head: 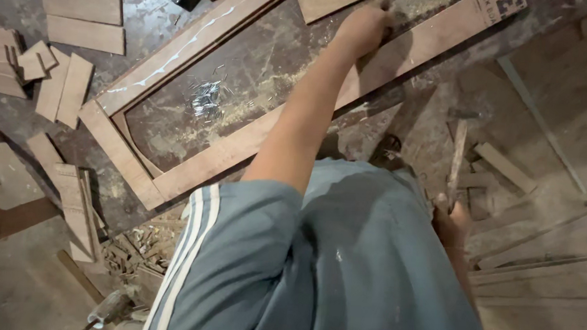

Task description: The person uses a hammer to drive nails into a wooden frame placed on a workbench. They repeatedly pick up nails and strike them into the wood to secure the frame pieces together.

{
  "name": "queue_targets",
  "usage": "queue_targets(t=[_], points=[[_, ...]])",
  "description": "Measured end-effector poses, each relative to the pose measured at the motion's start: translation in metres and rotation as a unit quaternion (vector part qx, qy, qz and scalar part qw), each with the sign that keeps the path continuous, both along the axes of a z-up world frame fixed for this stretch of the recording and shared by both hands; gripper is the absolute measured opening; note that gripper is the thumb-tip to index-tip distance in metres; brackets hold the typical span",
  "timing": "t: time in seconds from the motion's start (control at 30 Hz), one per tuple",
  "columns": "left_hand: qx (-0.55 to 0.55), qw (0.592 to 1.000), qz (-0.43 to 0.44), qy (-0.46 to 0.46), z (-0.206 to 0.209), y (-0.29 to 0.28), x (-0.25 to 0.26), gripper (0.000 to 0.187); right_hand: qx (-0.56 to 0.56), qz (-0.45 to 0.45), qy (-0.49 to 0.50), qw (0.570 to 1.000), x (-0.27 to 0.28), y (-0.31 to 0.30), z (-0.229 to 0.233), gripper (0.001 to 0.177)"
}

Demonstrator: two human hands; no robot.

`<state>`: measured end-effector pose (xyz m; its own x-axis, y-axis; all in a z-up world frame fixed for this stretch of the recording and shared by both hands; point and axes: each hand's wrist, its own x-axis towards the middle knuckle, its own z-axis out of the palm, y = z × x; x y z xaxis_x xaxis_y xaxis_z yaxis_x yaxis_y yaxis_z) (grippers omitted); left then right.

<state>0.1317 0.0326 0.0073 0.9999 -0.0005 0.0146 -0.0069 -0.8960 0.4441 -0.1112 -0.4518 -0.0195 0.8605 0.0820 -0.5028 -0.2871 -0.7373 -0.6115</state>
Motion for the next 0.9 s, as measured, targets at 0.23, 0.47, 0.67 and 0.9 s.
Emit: queue_targets(t=[0.23,0.47,0.67,0.9], points=[[0.207,0.975,-0.059,0.058,-0.011,-0.001,0.012,0.027,0.002,-0.004,0.030,1.000,-0.013,-0.015,-0.019,0.069],[-0.202,0.947,0.236,-0.086,0.004,0.006,-0.056,0.023,0.174,-0.060,0.075,0.980,-0.004,-0.023,-0.004,0.049],[-0.280,0.936,0.178,-0.119,0.016,-0.027,-0.107,0.023,0.115,0.127,-0.097,0.980,0.046,0.041,0.079,0.057],[-0.200,0.952,0.137,-0.188,0.017,-0.063,-0.070,0.019,0.096,0.167,-0.148,0.970,0.096,0.111,0.133,0.072]])
